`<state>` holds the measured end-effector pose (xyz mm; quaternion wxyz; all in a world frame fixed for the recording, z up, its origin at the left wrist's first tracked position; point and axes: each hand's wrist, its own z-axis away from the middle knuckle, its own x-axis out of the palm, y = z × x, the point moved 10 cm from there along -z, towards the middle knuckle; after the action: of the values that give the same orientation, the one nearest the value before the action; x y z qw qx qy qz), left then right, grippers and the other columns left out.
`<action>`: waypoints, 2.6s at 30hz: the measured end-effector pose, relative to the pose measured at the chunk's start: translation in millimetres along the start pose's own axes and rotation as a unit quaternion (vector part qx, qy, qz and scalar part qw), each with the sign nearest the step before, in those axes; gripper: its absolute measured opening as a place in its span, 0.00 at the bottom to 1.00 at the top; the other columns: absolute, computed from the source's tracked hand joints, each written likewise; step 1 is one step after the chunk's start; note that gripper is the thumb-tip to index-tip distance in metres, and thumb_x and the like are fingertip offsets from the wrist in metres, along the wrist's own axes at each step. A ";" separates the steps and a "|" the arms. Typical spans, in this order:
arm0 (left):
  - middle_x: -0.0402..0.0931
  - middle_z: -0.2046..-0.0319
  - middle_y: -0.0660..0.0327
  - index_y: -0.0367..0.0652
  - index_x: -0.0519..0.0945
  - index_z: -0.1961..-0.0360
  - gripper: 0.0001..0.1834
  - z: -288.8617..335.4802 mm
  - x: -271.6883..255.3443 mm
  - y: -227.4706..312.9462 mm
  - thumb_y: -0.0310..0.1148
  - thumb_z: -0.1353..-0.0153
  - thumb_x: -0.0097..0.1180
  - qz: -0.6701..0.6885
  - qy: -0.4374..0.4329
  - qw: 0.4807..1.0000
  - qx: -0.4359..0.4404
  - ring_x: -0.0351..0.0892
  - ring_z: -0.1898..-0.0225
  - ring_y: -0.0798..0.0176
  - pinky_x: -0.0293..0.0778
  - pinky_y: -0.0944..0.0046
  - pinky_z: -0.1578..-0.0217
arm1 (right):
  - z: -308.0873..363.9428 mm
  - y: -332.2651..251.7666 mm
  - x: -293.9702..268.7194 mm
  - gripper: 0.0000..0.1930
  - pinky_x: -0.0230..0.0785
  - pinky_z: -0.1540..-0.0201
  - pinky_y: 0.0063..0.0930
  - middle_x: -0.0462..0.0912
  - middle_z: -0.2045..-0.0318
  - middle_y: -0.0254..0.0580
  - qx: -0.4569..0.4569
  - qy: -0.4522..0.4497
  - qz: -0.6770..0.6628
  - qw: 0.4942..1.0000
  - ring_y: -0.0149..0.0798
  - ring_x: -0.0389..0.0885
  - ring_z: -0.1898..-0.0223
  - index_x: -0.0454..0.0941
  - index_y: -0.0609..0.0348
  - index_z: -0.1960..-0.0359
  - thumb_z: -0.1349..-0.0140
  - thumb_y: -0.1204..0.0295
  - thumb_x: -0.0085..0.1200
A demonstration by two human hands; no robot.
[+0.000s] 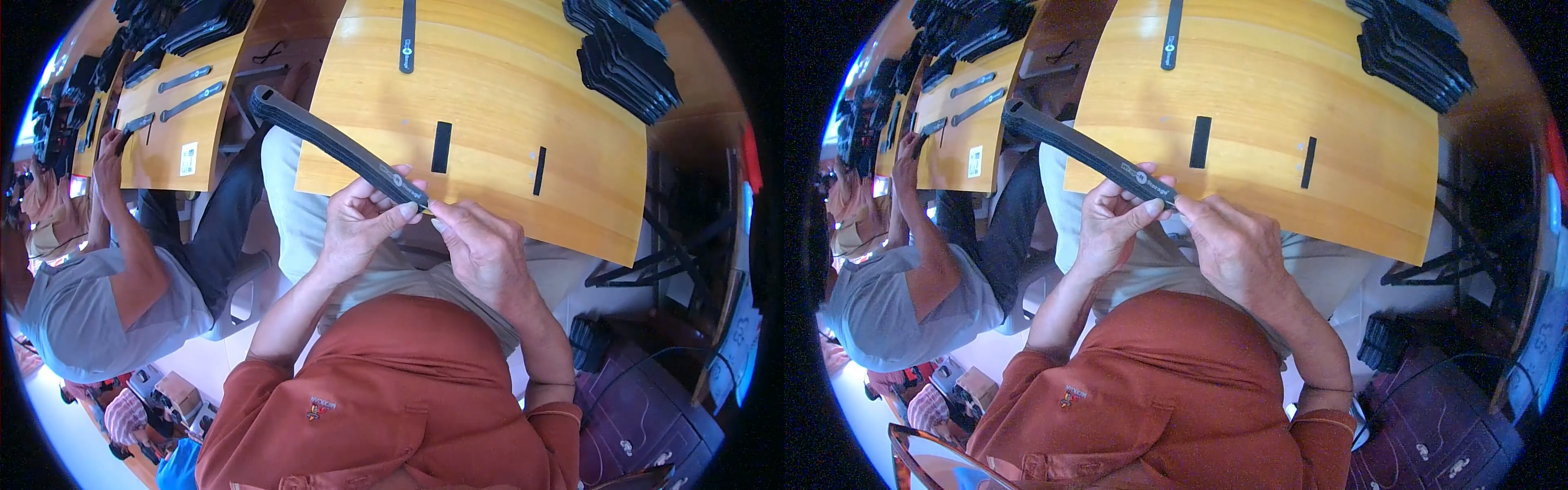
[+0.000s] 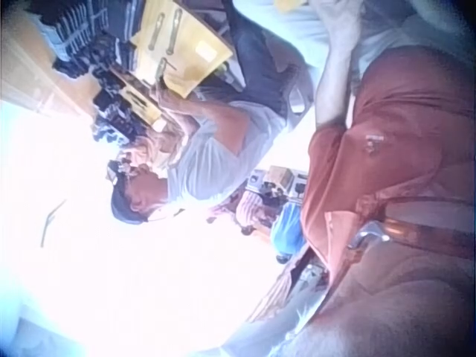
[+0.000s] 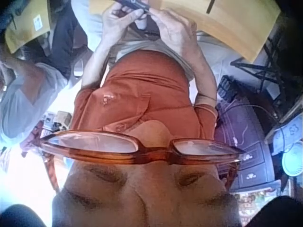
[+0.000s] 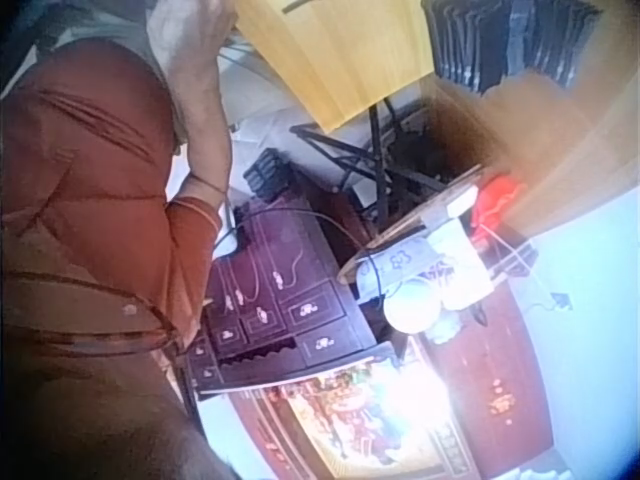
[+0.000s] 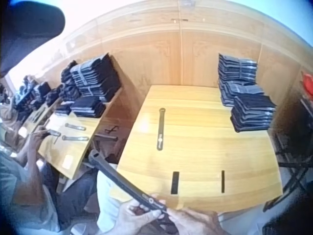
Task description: Turning fabric tubes using a metal rod and aligning assembled textile straps on a template.
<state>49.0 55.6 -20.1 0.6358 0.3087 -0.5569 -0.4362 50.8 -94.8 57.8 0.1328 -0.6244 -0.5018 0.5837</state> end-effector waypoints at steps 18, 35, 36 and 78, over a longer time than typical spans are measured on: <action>0.81 0.49 0.54 0.32 0.72 0.37 0.26 -3.2 6.4 -4.3 0.18 0.35 0.62 -0.002 0.013 1.000 0.008 0.81 0.43 0.61 0.84 0.63 0.49 | 5.3 6.6 -6.5 0.15 0.76 0.70 0.38 0.82 0.70 0.42 0.002 0.049 -0.015 0.999 0.46 0.84 0.71 0.84 0.58 0.53 0.43 0.81 0.60; 0.81 0.48 0.53 0.30 0.75 0.41 0.22 11.9 8.4 3.5 0.17 0.37 0.63 -0.141 0.120 0.973 0.135 0.82 0.49 0.65 0.80 0.66 0.49 | 4.7 1.4 -0.2 0.19 0.75 0.72 0.36 0.80 0.70 0.38 -0.010 0.114 0.094 0.989 0.41 0.80 0.74 0.82 0.61 0.54 0.51 0.81 0.58; 0.81 0.47 0.51 0.30 0.74 0.40 0.23 12.7 10.1 4.9 0.18 0.36 0.63 -0.153 0.118 0.969 0.155 0.82 0.50 0.64 0.79 0.65 0.48 | 4.6 -0.2 -1.7 0.19 0.75 0.72 0.36 0.80 0.70 0.38 -0.009 0.115 0.094 0.989 0.41 0.80 0.74 0.82 0.61 0.54 0.51 0.81 0.58; 0.83 0.55 0.59 0.32 0.80 0.48 0.15 14.2 32.4 11.8 0.20 0.36 0.64 -0.108 0.112 0.981 0.117 0.81 0.57 0.70 0.77 0.70 0.54 | 6.3 11.4 -2.4 0.23 0.78 0.66 0.43 0.83 0.68 0.46 -0.015 0.052 -0.027 0.998 0.50 0.85 0.68 0.80 0.59 0.48 0.47 0.85 0.55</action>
<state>37.5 32.8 7.2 0.6026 0.4866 -0.4925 -0.3969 51.2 -104.6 48.9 0.1651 -0.6425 -0.5191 0.5389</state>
